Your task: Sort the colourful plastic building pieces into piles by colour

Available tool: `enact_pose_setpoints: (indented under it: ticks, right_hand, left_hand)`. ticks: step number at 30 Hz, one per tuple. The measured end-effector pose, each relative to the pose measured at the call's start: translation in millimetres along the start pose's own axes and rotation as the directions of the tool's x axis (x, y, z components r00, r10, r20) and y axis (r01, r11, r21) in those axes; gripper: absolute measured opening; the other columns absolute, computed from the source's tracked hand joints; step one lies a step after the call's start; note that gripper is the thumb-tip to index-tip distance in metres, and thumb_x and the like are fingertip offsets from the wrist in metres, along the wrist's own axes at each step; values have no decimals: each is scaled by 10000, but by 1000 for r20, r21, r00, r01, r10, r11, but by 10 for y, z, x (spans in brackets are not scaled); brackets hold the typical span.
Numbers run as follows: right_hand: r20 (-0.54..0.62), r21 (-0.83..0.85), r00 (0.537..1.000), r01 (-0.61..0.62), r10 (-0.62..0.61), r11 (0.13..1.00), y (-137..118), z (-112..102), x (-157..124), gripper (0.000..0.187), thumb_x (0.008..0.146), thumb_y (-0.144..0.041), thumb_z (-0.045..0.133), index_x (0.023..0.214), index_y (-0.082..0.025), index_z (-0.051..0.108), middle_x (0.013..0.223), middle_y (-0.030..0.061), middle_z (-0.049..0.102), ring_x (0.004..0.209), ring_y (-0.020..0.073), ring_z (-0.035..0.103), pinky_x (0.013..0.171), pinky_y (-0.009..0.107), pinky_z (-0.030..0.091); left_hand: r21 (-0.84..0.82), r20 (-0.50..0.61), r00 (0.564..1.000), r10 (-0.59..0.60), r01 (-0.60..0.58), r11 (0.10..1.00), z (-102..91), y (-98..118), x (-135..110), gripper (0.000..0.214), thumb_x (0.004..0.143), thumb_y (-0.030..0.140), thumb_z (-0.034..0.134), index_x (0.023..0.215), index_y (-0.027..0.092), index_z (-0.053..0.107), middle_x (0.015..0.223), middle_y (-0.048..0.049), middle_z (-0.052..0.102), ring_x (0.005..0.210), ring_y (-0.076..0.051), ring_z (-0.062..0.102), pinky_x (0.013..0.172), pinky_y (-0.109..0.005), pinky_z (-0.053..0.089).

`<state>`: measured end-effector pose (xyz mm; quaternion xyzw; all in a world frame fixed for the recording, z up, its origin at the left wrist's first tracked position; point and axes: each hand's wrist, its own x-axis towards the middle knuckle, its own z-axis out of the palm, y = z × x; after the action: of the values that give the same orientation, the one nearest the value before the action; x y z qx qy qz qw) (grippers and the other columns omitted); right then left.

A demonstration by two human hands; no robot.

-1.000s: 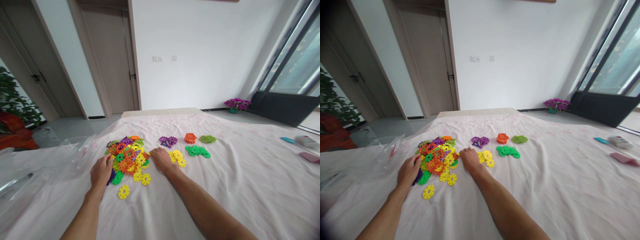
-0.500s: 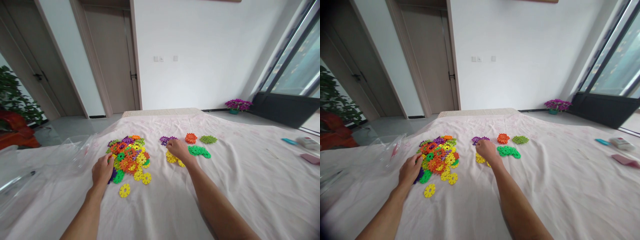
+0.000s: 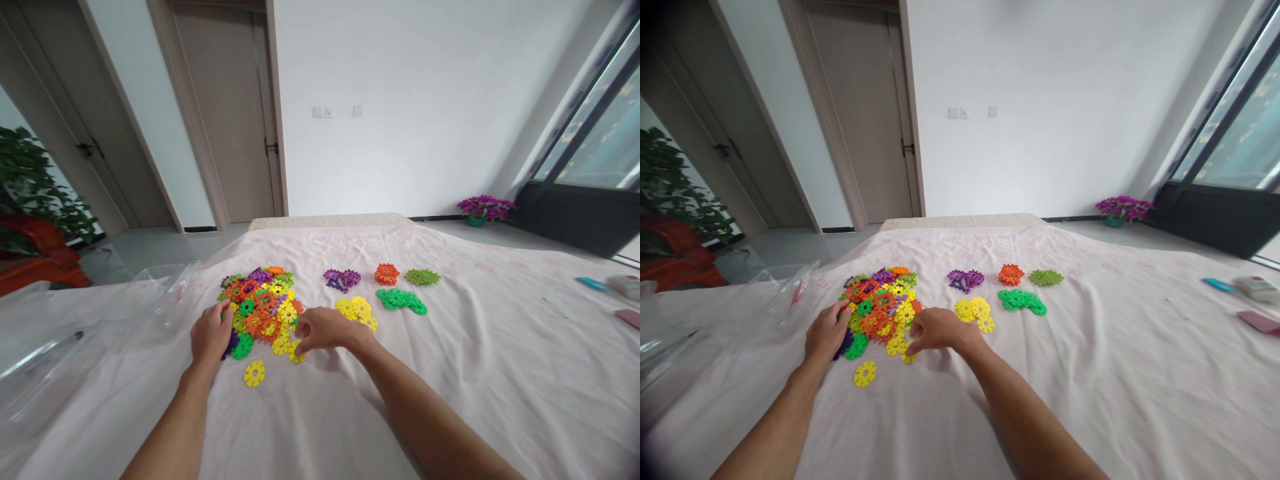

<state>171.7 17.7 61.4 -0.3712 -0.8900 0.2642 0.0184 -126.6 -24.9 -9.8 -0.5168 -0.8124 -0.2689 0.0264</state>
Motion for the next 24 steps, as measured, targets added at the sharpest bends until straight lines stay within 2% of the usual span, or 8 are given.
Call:
enact_pose_setpoints:
  ticks: [2, 5, 10, 12, 15, 17, 20, 24]
  right_hand:
    - [-1, -48, 1000, 13, -13, 999, -29, 94, 29, 429, 660, -503, 832, 990, -248, 737, 895, -26, 719, 743, 134, 599, 569, 216, 318]
    - [2, -73, 999, 49, -49, 996, -37, 144, 45, 378, 686, -468, 831, 959, -233, 717, 840, -34, 678, 714, 120, 553, 557, 217, 285]
    - [-49, 57, 993, 107, -104, 993, -147, 151, 28, 204, 721, -314, 833, 821, -203, 694, 677, -75, 569, 605, 85, 464, 536, 213, 253]
    - [-62, 143, 987, 153, -145, 978, -239, 210, 32, 201, 729, -293, 836, 858, -203, 709, 681, -78, 571, 603, 82, 464, 542, 207, 269]
    - [-91, 225, 973, 230, -214, 947, -394, 357, 52, 273, 778, -261, 805, 1036, -213, 727, 741, -63, 612, 650, 93, 514, 587, 197, 330]
    - [-122, 192, 954, 294, -275, 936, -489, 456, 63, 312, 821, -255, 767, 1125, -215, 711, 803, -41, 642, 714, 112, 555, 636, 202, 372]
    - [-122, 31, 921, 375, -369, 926, -600, 562, 66, 271, 870, -326, 726, 1115, -210, 705, 957, 15, 666, 850, 158, 596, 714, 233, 415]
    - [-124, -104, 933, 326, -337, 940, -669, 646, 76, 311, 860, -418, 720, 1094, -215, 695, 1060, 51, 639, 880, 186, 601, 697, 257, 432]
  left_hand:
    - [0, -1, 1000, -5, 5, 1000, -8, 9, -4, 502, 979, 421, 344, 1321, 201, 638, 1320, -127, 667, 1227, -284, 608, 1049, -414, 447]
    - [-5, 4, 1000, -10, 10, 1000, -21, 24, -10, 496, 978, 415, 347, 1315, 201, 641, 1316, -122, 671, 1224, -278, 612, 1050, -405, 448]
    - [-19, 0, 1000, -7, 7, 1000, -32, 39, -20, 493, 980, 396, 349, 1321, 187, 638, 1324, -124, 668, 1238, -279, 603, 1057, -403, 444]
    - [-18, -3, 1000, -4, 4, 1000, -32, 42, -23, 483, 979, 392, 362, 1312, 185, 643, 1315, -124, 673, 1234, -276, 605, 1056, -396, 444]
    - [-15, -8, 1000, -2, 2, 1000, -34, 47, -22, 476, 978, 387, 371, 1305, 181, 647, 1307, -124, 678, 1221, -272, 612, 1054, -390, 445]
    - [-16, -10, 1000, 1, -1, 1000, -35, 48, -19, 480, 977, 383, 368, 1309, 176, 645, 1311, -126, 677, 1218, -276, 614, 1051, -395, 447]
    - [-14, -16, 1000, 6, -6, 1000, -36, 47, -17, 483, 976, 382, 365, 1308, 173, 646, 1307, -127, 679, 1213, -277, 616, 1045, -392, 450]
    - [-11, -24, 1000, 14, -15, 1000, -35, 45, -16, 479, 976, 378, 362, 1297, 172, 652, 1293, -122, 688, 1204, -268, 622, 1045, -380, 449]
